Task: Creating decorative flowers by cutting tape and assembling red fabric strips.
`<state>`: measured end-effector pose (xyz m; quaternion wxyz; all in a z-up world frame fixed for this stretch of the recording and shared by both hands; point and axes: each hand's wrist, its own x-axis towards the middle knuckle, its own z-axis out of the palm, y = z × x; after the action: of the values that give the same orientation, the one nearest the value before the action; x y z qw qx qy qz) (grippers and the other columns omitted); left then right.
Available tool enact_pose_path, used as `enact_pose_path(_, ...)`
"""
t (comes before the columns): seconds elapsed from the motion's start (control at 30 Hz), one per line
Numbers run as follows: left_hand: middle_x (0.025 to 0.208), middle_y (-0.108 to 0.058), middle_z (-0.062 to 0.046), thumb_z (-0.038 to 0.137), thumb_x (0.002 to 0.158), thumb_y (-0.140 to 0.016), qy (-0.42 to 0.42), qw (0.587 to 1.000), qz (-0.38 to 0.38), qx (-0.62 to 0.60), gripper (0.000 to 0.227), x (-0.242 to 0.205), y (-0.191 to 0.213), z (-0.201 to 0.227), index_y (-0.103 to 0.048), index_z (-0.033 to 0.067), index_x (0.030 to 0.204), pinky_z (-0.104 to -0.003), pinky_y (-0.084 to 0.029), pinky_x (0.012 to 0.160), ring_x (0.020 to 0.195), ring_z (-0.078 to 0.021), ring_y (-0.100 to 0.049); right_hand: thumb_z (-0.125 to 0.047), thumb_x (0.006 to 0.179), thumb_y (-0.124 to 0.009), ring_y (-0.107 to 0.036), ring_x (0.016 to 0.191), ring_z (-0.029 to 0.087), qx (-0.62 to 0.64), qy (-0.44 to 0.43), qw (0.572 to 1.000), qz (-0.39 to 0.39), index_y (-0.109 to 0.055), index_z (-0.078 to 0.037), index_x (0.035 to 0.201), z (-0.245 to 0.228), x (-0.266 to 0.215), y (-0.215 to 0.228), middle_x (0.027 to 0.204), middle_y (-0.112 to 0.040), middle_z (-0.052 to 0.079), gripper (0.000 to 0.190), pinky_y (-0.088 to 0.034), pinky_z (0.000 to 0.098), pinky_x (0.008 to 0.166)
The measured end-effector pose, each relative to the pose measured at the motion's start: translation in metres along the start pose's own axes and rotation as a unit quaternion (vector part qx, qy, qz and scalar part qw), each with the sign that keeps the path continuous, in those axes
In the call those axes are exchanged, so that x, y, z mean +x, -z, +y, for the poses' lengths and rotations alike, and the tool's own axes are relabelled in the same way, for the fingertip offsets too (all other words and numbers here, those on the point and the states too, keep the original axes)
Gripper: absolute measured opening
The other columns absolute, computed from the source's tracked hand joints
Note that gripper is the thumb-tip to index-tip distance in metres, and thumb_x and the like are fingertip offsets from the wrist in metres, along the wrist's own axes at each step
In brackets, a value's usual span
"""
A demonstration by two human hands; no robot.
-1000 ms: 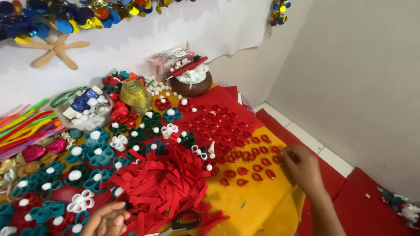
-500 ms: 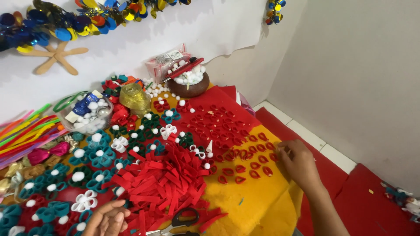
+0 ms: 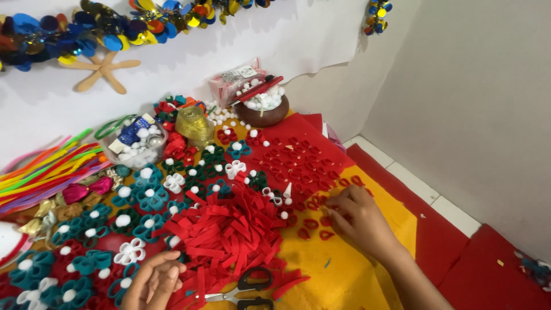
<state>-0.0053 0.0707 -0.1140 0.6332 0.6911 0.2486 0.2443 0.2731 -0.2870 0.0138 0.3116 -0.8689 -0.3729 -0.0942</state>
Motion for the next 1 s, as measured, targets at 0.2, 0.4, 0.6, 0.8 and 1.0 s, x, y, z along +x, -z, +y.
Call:
enact_pose_path(0.2,0.102,-0.077,-0.024,0.008,0.09,-0.065,0.052,0.999,0.005,-0.011,0.041,-0.004,-0.009,0.02,-0.067,-0.0046,0.129,-0.041,-0.062,0.079,0.103,-0.0299,-0.077,-0.027,0.093,-0.065,-0.059,0.101,0.023,-0.093,-0.017,0.992,-0.088,-0.08,-0.02,0.11,-0.011,0.01,-0.005,0.106,-0.056,0.004,0.024,-0.051,0.0379,0.088)
enact_pose_path(0.4,0.099,-0.082,-0.022,0.013,0.089,-0.066,0.012,1.0,-0.014,-0.004,0.042,-0.01,-0.012,0.03,-0.066,-0.0012,0.129,-0.038,-0.063,0.08,0.1,-0.0267,-0.08,-0.026,0.09,-0.068,-0.065,0.099,0.021,-0.021,-0.034,0.998,-0.052,-0.077,-0.011,0.11,-0.021,0.01,0.004,0.108,-0.063,0.005,0.027,-0.055,0.0342,0.085)
enact_pose_path(0.6,0.104,-0.082,-0.01,0.018,0.092,-0.065,0.035,0.997,-0.024,0.071,0.035,-0.029,-0.032,0.093,-0.07,0.0067,0.125,-0.029,-0.058,0.081,0.088,-0.0149,-0.076,-0.027,0.092,-0.066,-0.075,0.092,0.018,0.111,0.099,0.973,-0.174,-0.08,-0.014,0.101,-0.046,-0.019,-0.01,0.108,-0.077,0.001,0.021,-0.063,0.0328,0.076)
enact_pose_path(0.8,0.091,-0.076,0.002,0.018,0.084,-0.074,-0.139,0.951,-0.011,0.275,0.027,-0.046,-0.042,0.126,-0.072,0.017,0.11,-0.025,-0.059,0.07,0.075,-0.0117,-0.071,-0.036,0.094,-0.073,-0.065,0.104,0.032,0.08,0.334,0.923,-0.174,-0.07,-0.012,0.119,-0.078,-0.058,-0.074,0.118,-0.061,0.01,0.035,-0.055,0.0385,0.085)
enact_pose_path(1.0,0.109,-0.061,0.007,0.035,0.076,-0.074,-0.398,0.683,0.105,0.604,0.05,-0.064,-0.046,0.033,-0.064,0.0429,0.124,-0.04,-0.053,0.044,0.07,-0.0219,-0.061,-0.04,0.084,-0.076,-0.073,0.091,0.029,-0.013,0.231,0.963,-0.136,-0.064,-0.022,0.124,-0.066,-0.082,-0.137,0.118,-0.06,0.004,0.046,-0.06,0.039,0.071)
